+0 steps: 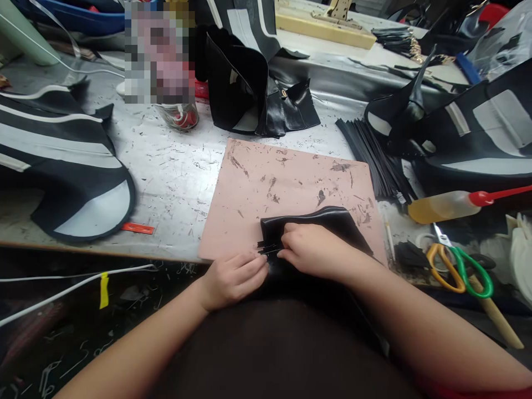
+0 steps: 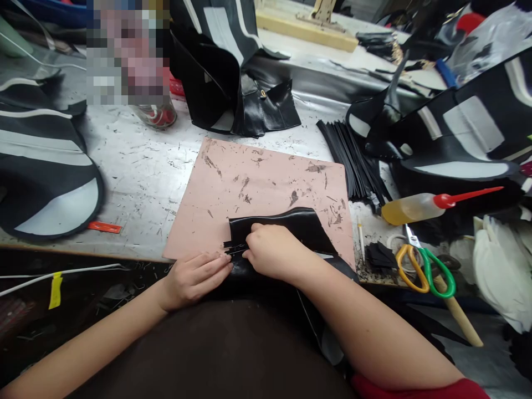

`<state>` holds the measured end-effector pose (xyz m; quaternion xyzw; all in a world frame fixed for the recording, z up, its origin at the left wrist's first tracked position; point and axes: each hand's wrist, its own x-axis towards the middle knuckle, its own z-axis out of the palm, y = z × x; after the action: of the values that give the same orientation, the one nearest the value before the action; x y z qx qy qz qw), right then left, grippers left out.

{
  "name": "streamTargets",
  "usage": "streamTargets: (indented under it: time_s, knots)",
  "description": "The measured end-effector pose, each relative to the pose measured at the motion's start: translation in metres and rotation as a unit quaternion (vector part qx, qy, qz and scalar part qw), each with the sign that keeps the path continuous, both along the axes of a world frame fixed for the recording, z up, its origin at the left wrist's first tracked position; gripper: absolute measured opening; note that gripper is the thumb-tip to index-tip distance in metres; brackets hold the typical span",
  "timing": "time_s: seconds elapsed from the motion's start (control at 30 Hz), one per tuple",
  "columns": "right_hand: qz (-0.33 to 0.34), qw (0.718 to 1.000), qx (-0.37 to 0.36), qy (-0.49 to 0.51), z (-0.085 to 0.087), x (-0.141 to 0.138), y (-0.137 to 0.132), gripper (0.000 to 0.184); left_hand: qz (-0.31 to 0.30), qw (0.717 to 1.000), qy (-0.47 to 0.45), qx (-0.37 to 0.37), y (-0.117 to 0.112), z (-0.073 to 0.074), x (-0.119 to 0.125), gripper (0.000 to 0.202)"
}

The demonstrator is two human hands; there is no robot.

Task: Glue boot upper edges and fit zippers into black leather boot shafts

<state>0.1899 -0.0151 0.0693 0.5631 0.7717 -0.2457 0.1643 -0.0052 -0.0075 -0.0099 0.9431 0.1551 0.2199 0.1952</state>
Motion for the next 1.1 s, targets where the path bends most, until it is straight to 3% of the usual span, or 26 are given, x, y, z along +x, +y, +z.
streamTargets:
  time_s: [0.17,0.3,0.47,0.63,0.73,0.83,1.1]
  knots:
    - [-0.003,1.0,-0.001,-0.006,-0.001,0.0,0.001,0.026,0.007,0.999,-0.014,-0.05,0.002,0.002,0.003,0.024]
    - [-0.002,1.0,0.001,-0.007,-0.003,0.0,0.002,0.025,0.001,0.999,-0.023,-0.034,0.002,0.0,0.002,0.023]
    - [-0.002,1.0,0.002,-0.015,-0.002,-0.002,0.001,0.025,-0.005,0.997,0.005,0.077,0.002,-0.003,0.003,0.021]
    - [-0.027,0.997,0.03,-0.07,0.006,0.009,-0.002,0.033,0.002,0.974,0.017,0.224,0.005,0.008,0.01,0.016]
    - [-0.062,0.998,0.014,-0.019,0.008,0.023,-0.003,0.022,-0.009,0.966,0.009,0.258,0.007,0.014,0.013,0.014]
    - [-0.081,0.996,-0.004,0.024,0.007,0.032,-0.002,0.011,-0.022,0.969,0.006,0.247,0.008,0.017,0.016,0.023]
    - [-0.107,0.994,-0.003,-0.003,0.001,0.023,0.003,0.014,0.002,0.97,0.04,0.241,0.004,0.014,0.027,0.051]
